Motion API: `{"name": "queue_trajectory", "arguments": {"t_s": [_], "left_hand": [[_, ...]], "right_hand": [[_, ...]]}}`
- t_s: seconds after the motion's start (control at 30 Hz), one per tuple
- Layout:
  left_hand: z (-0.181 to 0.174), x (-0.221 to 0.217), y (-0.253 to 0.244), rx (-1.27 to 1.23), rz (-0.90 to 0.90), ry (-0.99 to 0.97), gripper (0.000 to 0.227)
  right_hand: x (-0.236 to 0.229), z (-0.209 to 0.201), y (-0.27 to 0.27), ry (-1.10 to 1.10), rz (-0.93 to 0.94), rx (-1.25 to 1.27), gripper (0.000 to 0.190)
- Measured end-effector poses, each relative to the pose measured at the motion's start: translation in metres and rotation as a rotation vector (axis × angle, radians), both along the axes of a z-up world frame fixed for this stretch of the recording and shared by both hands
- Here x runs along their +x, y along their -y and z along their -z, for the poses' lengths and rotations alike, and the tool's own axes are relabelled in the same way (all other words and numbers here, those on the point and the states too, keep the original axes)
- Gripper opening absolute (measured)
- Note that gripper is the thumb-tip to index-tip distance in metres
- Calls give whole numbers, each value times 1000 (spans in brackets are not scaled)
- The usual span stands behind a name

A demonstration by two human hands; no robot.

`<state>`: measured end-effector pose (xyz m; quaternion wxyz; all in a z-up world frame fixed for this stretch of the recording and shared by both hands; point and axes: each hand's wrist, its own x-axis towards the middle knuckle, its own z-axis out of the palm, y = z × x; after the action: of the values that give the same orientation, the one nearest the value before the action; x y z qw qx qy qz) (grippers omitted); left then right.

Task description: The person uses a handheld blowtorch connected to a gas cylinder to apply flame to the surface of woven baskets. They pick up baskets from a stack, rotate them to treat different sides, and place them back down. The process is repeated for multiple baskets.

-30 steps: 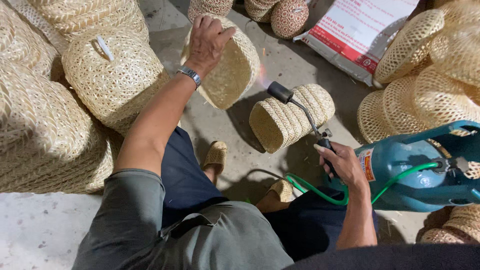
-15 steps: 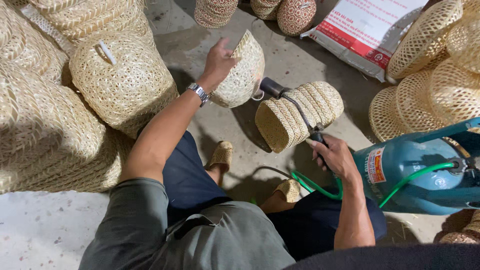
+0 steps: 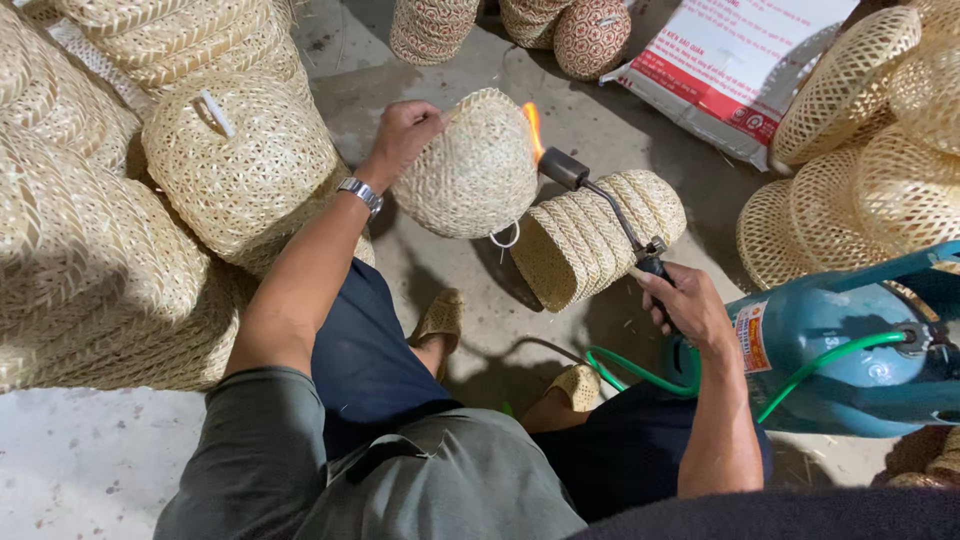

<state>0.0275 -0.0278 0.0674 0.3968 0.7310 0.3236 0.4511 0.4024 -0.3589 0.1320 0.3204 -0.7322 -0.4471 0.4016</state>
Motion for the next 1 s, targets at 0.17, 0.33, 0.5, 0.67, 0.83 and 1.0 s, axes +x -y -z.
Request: {"name": "queue_trajectory", "arguments": {"t_s": [0.17,0.33,0.5,0.67,0.83,1.0], "left_hand": [[1,-17,-3,-93,60,197,21],[7,-30,-9,-218,68,391,19],[16,-32,-12,-320,35,568,20],[35,-40,-13,-446,38,818,20],[49,-36,-8,-600,154,1010,28],[53,-23,0,-764,83,1202,37]], "right_hand": [[10,-13,5,24,6,3,32],[9,-20,10,98,30,-41,38],[3,-29,18,40,-32,56,36],[7,-26,17,7,65,58,38],[9,-5,22,-45,67,34,36],[-8,6,32,37,59,-80,39]]}}
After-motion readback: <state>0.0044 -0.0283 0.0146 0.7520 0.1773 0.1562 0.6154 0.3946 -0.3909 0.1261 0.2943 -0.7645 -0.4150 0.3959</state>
